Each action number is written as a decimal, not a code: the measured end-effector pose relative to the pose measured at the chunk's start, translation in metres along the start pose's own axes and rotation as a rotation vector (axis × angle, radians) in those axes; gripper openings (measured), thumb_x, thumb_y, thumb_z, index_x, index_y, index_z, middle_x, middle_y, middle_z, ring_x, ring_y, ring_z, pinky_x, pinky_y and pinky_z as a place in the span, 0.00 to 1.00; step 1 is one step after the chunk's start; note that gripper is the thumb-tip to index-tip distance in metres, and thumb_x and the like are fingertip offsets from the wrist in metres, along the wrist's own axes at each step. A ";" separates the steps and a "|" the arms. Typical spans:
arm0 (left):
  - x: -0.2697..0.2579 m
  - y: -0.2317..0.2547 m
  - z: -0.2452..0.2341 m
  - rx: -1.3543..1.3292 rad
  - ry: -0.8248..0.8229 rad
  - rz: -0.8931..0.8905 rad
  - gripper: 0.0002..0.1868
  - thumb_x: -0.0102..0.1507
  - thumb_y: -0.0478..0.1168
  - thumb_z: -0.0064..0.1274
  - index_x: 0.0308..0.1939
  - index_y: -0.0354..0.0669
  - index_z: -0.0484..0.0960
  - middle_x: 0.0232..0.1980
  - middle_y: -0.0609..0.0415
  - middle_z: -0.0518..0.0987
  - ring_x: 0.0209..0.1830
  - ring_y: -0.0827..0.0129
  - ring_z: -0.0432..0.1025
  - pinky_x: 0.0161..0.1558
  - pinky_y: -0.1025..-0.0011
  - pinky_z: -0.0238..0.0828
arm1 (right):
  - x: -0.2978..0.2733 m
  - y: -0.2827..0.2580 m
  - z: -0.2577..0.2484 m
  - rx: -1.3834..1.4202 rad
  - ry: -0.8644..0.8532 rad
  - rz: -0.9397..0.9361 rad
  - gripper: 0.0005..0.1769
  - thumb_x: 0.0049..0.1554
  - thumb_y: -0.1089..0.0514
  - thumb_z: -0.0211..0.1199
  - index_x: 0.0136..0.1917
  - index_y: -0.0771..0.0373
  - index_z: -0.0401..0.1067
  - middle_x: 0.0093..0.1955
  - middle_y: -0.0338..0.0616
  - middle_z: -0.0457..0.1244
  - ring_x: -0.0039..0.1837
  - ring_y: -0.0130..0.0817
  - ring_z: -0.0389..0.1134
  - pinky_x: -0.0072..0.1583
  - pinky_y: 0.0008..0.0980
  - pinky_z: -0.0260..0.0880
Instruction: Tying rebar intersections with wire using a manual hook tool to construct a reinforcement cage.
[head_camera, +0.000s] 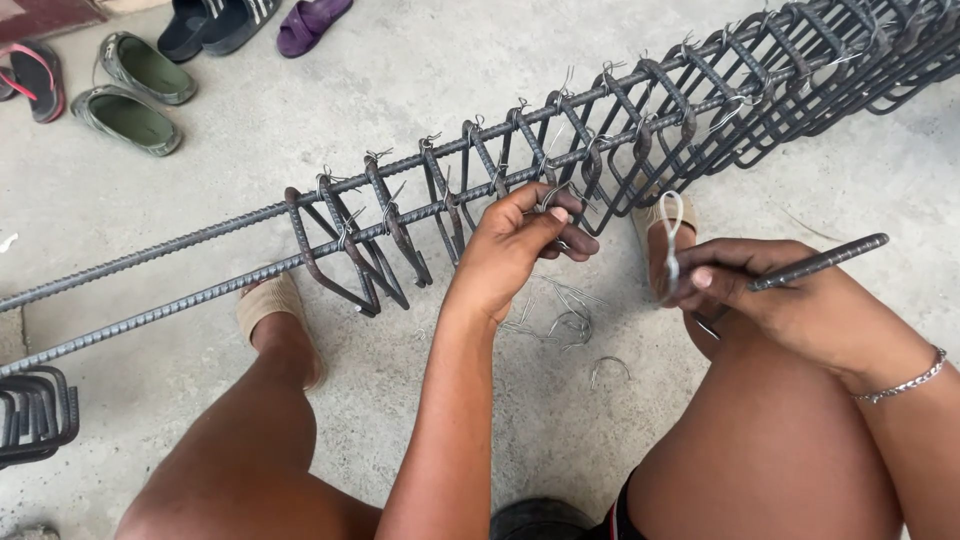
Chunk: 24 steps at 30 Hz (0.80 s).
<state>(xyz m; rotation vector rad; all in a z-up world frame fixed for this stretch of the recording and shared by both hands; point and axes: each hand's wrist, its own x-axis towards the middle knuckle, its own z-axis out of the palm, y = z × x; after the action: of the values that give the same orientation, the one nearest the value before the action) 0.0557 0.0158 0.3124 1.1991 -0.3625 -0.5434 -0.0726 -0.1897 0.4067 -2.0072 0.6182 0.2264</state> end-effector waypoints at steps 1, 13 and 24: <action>0.000 0.001 0.000 -0.001 0.002 -0.005 0.09 0.70 0.29 0.45 0.49 0.36 0.81 0.34 0.45 0.86 0.33 0.64 0.82 0.39 0.74 0.76 | 0.002 0.002 0.000 0.000 -0.003 0.005 0.17 0.58 0.69 0.59 0.58 0.72 0.81 0.45 0.59 0.76 0.45 0.45 0.74 0.51 0.37 0.74; 0.009 -0.021 -0.009 0.053 -0.040 -0.229 0.12 0.66 0.22 0.37 0.45 0.32 0.77 0.39 0.43 0.83 0.27 0.64 0.76 0.33 0.70 0.79 | -0.010 0.001 -0.006 -0.085 0.034 0.001 0.18 0.55 0.68 0.61 0.58 0.69 0.80 0.48 0.54 0.77 0.50 0.40 0.78 0.55 0.35 0.77; -0.094 -0.392 -0.155 0.861 0.366 -0.725 0.11 0.55 0.42 0.51 0.32 0.39 0.85 0.37 0.42 0.84 0.38 0.45 0.76 0.46 0.59 0.74 | 0.007 0.067 -0.030 -0.381 -0.013 -0.027 0.23 0.43 0.70 0.71 0.50 0.52 0.89 0.41 0.36 0.83 0.45 0.25 0.86 0.53 0.26 0.90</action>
<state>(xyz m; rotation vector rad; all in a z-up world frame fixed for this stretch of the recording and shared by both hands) -0.0181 0.0883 -0.1072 2.2539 0.2121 -0.7976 -0.1039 -0.2434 0.3672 -2.3760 0.5707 0.3624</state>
